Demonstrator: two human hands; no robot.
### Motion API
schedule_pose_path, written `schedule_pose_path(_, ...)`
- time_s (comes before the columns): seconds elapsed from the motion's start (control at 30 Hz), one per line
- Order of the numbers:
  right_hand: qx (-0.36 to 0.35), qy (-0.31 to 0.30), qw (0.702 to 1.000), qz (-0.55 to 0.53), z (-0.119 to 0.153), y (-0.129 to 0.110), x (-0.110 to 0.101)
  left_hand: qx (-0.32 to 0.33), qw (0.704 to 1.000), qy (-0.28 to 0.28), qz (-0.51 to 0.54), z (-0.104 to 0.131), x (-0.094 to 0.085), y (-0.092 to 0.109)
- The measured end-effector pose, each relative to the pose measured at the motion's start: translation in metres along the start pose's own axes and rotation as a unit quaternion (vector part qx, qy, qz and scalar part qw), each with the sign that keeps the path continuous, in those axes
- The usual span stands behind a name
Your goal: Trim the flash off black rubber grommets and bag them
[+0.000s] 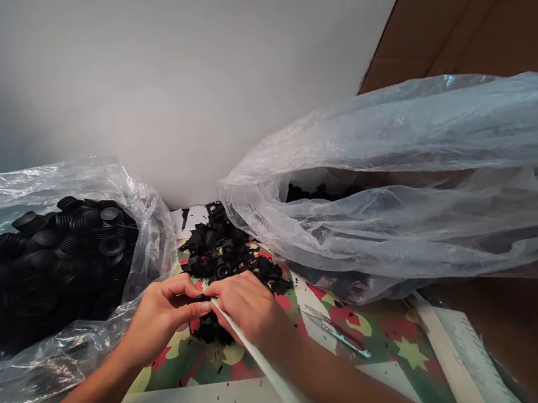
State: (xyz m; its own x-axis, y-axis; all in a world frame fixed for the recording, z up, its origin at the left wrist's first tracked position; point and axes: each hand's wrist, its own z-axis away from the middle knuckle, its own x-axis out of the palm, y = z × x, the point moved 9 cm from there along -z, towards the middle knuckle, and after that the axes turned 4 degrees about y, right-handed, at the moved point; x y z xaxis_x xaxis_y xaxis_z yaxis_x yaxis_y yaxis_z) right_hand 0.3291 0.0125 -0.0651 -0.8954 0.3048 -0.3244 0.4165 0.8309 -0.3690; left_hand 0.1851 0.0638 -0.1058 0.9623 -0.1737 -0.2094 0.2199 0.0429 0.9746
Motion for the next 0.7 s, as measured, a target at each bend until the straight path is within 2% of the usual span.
schedule_pose_path(0.1,0.058,-0.012,0.998,0.035,-0.005,0.014,-0.005,0.016,1.0,0.0,0.007,0.0,-0.001,0.004)
schedule_pose_path(0.23,0.225,-0.009,0.972,-0.063,-0.004,0.036,-0.016,0.006,1.0,0.008,0.026,-0.003,-0.007,0.003)
schedule_pose_path(0.3,0.251,-0.005,0.962,-0.108,-0.002,0.035,-0.017,-0.002,0.999,0.011,0.033,-0.005,-0.008,0.001)
schedule_pose_path(0.5,0.148,-0.033,0.981,-0.119,-0.005,0.011,-0.01,0.001,0.999,0.021,0.038,-0.005,-0.007,0.005)
schedule_pose_path(0.7,0.11,-0.034,0.987,-0.112,-0.006,0.007,-0.009,-0.006,0.999,0.018,0.034,-0.004,-0.004,0.005)
